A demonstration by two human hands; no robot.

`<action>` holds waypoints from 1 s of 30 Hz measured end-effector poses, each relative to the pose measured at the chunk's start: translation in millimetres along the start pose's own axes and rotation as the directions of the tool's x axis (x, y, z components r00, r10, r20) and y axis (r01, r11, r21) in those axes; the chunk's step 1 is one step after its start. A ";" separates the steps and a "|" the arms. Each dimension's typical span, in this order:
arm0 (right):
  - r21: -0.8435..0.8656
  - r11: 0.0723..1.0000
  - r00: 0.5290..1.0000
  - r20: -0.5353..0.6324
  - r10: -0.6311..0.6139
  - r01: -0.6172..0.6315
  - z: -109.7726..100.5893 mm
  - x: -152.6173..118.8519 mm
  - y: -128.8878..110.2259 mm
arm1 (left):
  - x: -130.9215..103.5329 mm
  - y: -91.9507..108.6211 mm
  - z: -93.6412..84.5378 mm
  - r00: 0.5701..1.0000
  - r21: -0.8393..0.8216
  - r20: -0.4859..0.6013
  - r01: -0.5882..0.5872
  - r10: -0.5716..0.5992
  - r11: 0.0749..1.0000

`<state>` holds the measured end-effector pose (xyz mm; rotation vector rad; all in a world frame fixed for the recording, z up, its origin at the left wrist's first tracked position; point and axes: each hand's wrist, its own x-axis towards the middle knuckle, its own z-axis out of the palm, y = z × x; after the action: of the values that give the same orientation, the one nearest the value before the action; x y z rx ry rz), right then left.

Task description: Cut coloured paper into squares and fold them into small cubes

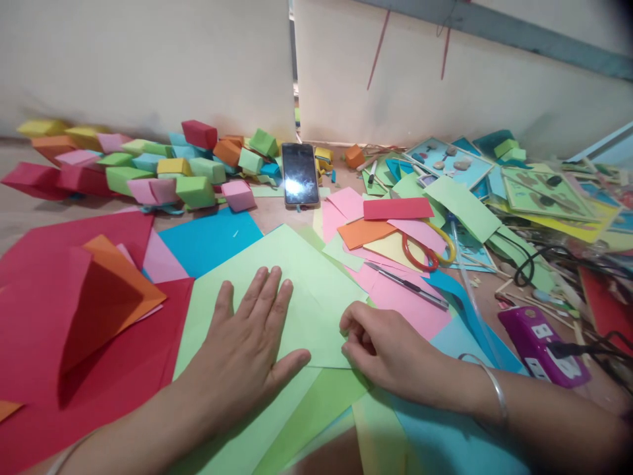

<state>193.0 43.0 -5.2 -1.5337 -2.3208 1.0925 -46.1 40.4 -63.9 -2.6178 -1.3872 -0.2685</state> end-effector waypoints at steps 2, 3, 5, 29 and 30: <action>-0.168 0.986 1.000 0.021 0.000 0.004 2.1 0.3 2.8 | 0.8 0.2 -0.8 1.000 -0.004 -0.017 0.001 -0.001 1.000; -0.263 0.965 1.000 0.028 -0.010 0.017 3.6 0.1 4.3 | 1.4 0.9 -2.0 0.999 -0.003 -0.036 -0.005 0.004 1.000; -0.409 0.910 0.998 0.030 -0.058 0.065 7.0 -1.3 6.8 | 2.3 3.9 -6.9 0.995 0.007 -0.087 -0.044 0.045 0.999; -0.580 0.576 0.732 0.054 -0.679 0.577 -13.5 -27.3 -16.9 | -13.9 20.4 -25.2 0.988 0.061 -0.058 -0.141 0.144 0.988; -0.525 0.584 0.750 0.174 -0.639 0.619 -21.5 -22.4 -13.4 | -13.6 19.7 -25.2 0.989 0.048 -0.066 -0.130 0.133 0.990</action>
<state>204.1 31.6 24.7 -0.6345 -2.9428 0.1971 -39.3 12.8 -43.9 -2.6238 -1.1798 -0.3037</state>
